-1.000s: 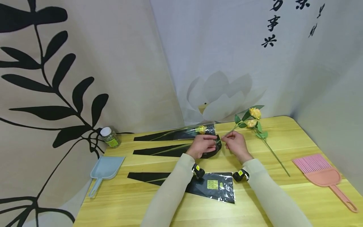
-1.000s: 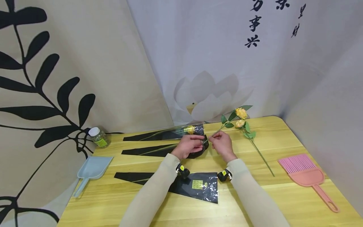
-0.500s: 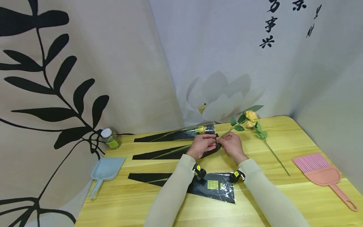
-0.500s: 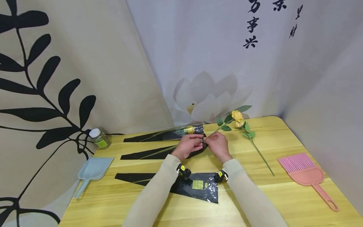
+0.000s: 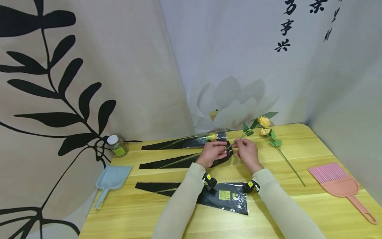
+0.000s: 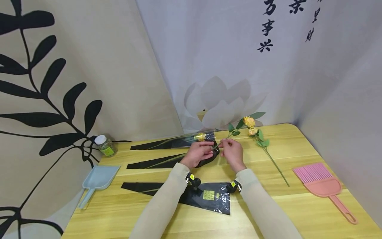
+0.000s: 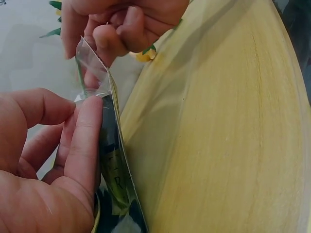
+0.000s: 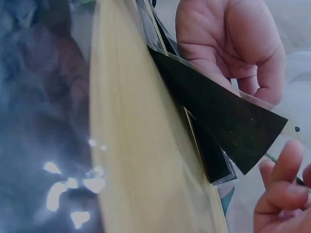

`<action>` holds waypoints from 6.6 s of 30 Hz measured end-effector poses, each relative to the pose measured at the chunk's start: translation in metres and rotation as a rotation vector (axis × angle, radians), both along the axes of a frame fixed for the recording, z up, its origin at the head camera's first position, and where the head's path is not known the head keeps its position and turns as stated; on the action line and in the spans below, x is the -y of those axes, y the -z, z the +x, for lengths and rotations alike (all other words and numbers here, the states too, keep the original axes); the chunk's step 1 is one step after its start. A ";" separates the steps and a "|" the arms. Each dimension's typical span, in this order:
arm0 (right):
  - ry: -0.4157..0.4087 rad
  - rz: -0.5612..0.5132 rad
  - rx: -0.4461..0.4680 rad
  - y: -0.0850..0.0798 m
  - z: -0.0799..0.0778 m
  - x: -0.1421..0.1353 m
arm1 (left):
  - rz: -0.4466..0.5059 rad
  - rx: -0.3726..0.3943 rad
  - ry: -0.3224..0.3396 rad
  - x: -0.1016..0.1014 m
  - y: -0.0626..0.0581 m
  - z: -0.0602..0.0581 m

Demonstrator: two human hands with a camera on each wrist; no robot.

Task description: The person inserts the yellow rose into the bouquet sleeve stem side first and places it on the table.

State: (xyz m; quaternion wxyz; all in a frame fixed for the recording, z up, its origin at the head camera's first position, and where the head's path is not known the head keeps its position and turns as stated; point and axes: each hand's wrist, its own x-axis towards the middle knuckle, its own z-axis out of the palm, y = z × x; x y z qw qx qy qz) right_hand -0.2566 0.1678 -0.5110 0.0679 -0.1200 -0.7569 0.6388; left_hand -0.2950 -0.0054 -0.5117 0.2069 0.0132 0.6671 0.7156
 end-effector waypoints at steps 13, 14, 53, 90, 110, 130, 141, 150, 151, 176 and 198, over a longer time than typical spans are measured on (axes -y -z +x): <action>0.054 -0.092 -0.024 -0.001 0.000 -0.006 | -0.014 0.001 -0.009 0.003 -0.005 0.000; 0.060 -0.109 -0.022 0.000 0.000 -0.006 | -0.015 0.000 -0.010 0.003 -0.005 0.000; 0.028 -0.214 0.032 0.008 0.002 0.020 | -0.008 -0.043 -0.044 -0.004 -0.011 -0.002; 0.058 -0.220 -0.002 0.005 0.001 0.011 | 0.023 -0.103 0.042 0.014 -0.006 -0.007; 0.097 -0.097 0.029 0.003 0.000 0.024 | 0.056 -0.124 0.006 0.009 -0.010 -0.009; 0.151 -0.377 -0.057 0.004 -0.002 0.033 | 0.070 -0.124 -0.006 0.007 -0.008 -0.012; 0.256 -0.402 -0.054 0.001 -0.001 0.030 | 0.055 -0.123 0.002 0.009 -0.012 -0.008; 0.241 -0.404 0.018 -0.002 -0.001 0.024 | 0.044 -0.117 -0.003 0.009 -0.011 -0.009; 0.234 -0.405 0.028 -0.002 -0.001 0.024 | 0.043 -0.116 -0.005 0.009 -0.011 -0.009; 0.098 -0.455 0.056 0.004 -0.001 0.034 | 0.052 -0.097 -0.032 0.008 -0.018 -0.012; -0.108 -0.599 0.166 0.011 -0.004 0.029 | 0.073 -0.131 0.061 0.009 -0.022 -0.011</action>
